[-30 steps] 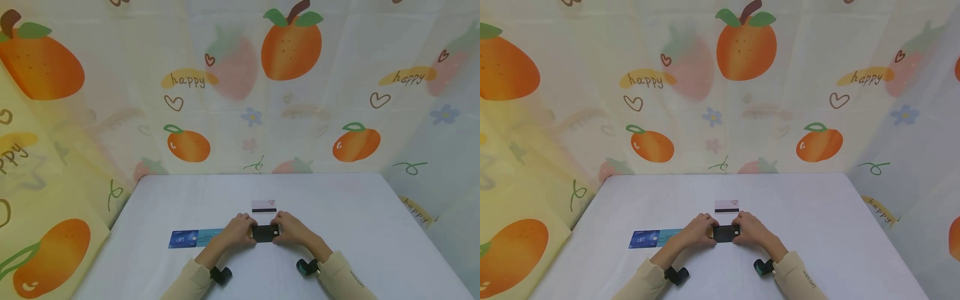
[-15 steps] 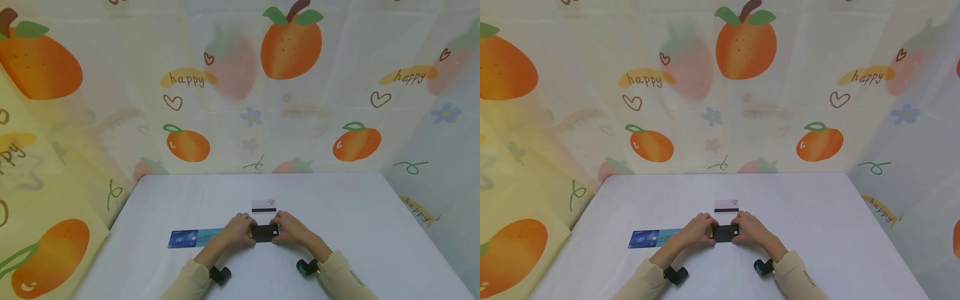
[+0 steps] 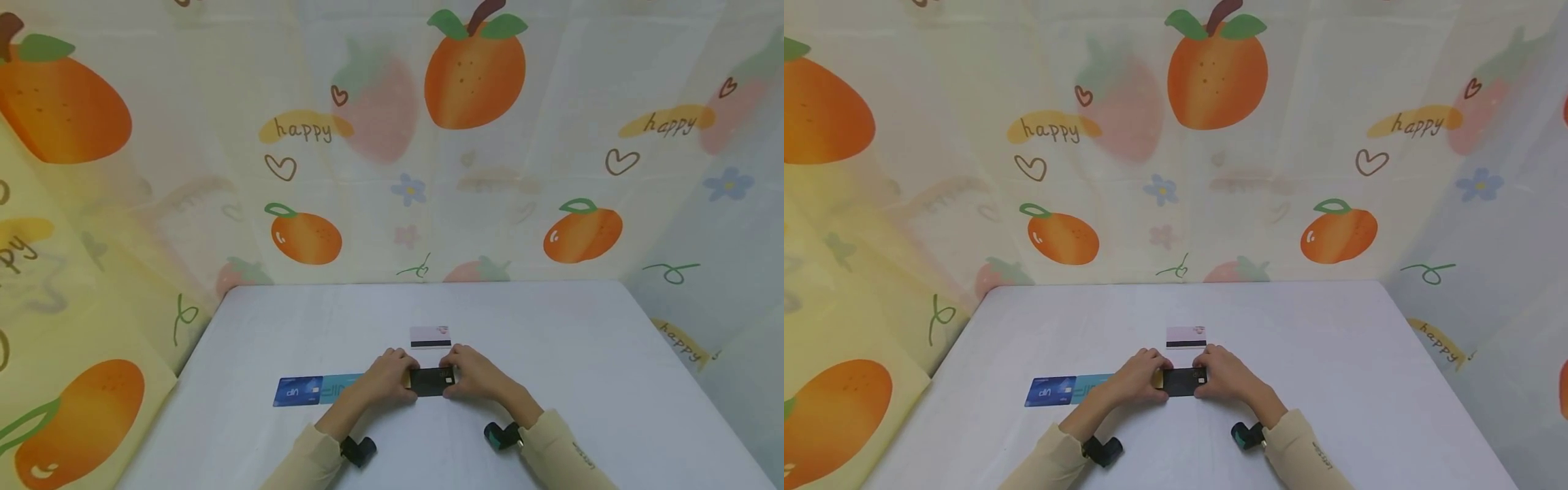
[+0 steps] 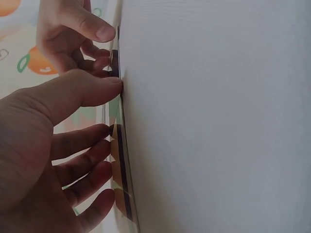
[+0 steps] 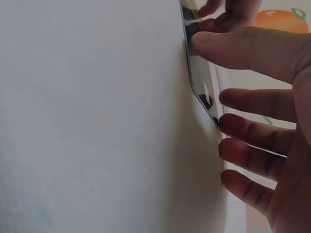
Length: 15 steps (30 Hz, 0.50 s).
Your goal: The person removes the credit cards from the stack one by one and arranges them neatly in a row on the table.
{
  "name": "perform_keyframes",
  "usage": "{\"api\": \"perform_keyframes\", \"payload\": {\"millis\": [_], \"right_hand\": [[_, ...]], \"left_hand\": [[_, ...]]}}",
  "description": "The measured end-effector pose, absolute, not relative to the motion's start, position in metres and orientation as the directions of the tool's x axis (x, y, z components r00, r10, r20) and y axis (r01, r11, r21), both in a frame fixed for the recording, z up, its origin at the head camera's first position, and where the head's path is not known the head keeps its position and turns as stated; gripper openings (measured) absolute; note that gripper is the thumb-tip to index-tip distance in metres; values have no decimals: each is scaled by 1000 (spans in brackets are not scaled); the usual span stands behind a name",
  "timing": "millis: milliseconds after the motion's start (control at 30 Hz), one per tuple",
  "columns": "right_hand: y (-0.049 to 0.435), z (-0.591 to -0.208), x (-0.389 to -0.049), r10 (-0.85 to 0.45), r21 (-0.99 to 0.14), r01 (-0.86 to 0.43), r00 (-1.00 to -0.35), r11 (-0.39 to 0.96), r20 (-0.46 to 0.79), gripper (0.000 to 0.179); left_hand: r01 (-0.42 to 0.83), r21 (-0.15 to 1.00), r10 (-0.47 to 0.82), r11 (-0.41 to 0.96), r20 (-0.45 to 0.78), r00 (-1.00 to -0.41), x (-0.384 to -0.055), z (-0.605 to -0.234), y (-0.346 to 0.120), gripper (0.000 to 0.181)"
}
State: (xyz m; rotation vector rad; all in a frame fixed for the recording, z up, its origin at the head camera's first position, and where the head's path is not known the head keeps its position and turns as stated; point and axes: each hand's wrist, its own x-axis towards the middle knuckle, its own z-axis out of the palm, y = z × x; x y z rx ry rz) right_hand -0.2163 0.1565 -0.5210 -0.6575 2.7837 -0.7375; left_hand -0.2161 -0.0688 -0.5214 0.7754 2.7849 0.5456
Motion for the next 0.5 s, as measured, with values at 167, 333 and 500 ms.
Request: {"api": "perform_keyframes", "payload": {"millis": [167, 333, 500], "right_hand": [[161, -519, -222, -417, -521, -327, -907, 789, -62, 39], [167, -511, -230, -400, -543, -325, -916, 774, -23, 38], [168, -504, -240, -383, -546, -310, -923, 778, -21, 39]], "left_hand": [[439, 447, 532, 780, -104, -840, -222, -521, -70, 52], [373, 504, 493, 779, -126, -861, -234, -515, -71, 53], [320, 538, 456, 780, -138, -879, -247, -512, -70, 53]]}}
